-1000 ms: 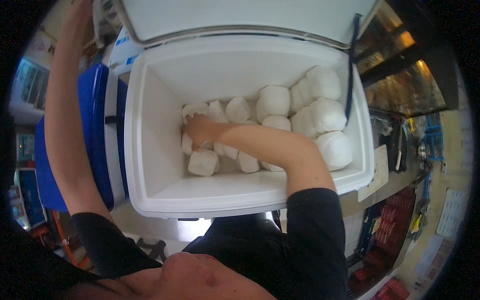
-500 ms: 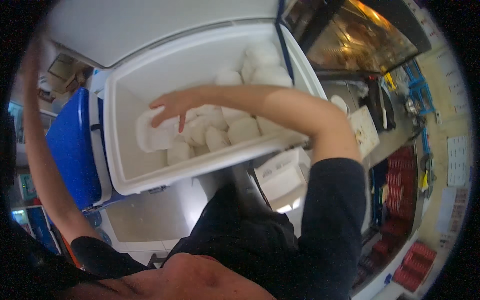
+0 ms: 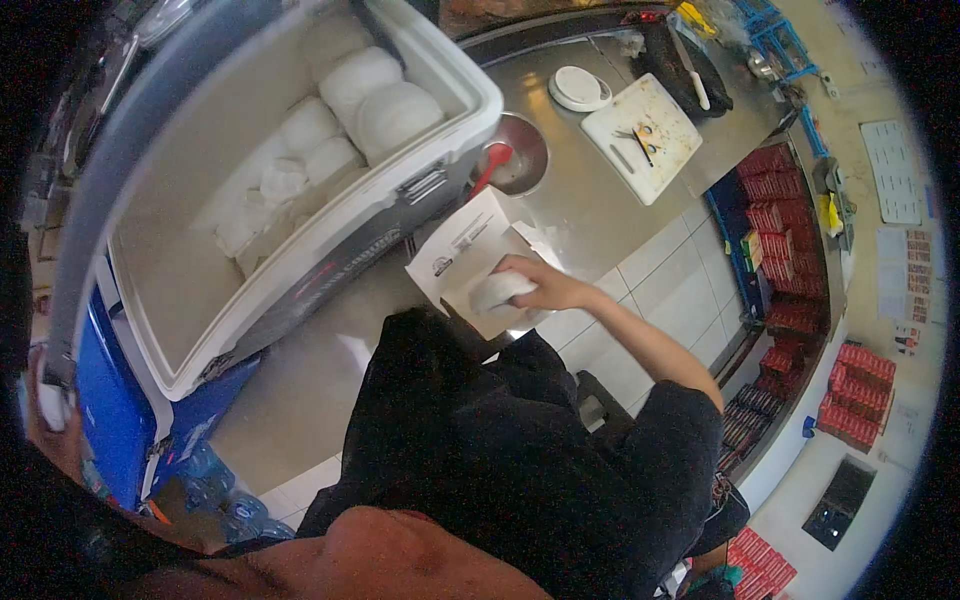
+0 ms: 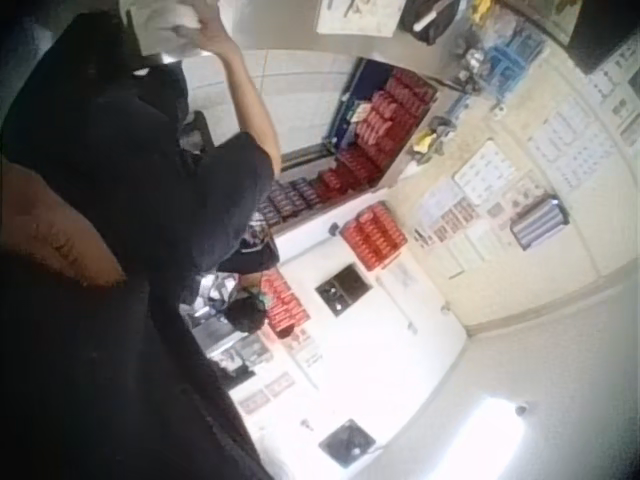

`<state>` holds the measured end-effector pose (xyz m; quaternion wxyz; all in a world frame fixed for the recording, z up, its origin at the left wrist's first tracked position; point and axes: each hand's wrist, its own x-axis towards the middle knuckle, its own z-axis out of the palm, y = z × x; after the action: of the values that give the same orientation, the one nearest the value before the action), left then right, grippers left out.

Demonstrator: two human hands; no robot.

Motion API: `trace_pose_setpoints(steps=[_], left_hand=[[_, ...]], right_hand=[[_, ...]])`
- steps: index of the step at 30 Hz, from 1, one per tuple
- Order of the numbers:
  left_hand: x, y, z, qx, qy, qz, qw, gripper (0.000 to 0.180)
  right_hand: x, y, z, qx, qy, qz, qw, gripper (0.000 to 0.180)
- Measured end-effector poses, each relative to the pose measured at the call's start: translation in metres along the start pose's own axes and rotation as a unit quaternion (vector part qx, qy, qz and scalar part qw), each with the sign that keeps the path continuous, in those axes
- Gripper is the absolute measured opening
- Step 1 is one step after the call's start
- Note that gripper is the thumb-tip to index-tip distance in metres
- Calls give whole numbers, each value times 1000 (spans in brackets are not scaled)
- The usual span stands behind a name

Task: The person packs a food order by placing boxes into a plastic bag, including several cans, and handing the completed package to someone through a service window. They also check the order receipt and prepare a new box by placing rice and fried chicken inside.

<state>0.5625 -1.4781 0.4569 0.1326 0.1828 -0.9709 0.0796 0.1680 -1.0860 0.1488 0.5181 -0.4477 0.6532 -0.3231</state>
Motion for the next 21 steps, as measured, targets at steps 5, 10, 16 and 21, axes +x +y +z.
trace_pose_setpoints(steps=[5,10,16,21], left_hand=[[-38,49,30,20,-57,-190,980,65],[-55,114,35,35,-45,-284,957,64],[-69,303,151,-225,-185,-396,871,23],[-105,437,397,-572,9,-581,579,36]], right_hand=[[35,89,38,-270,18,-226,936,57],[2,80,5,-270,-43,-217,937,51],[-27,121,-5,-149,242,-51,957,45],[19,180,5,-148,160,-109,970,38]])
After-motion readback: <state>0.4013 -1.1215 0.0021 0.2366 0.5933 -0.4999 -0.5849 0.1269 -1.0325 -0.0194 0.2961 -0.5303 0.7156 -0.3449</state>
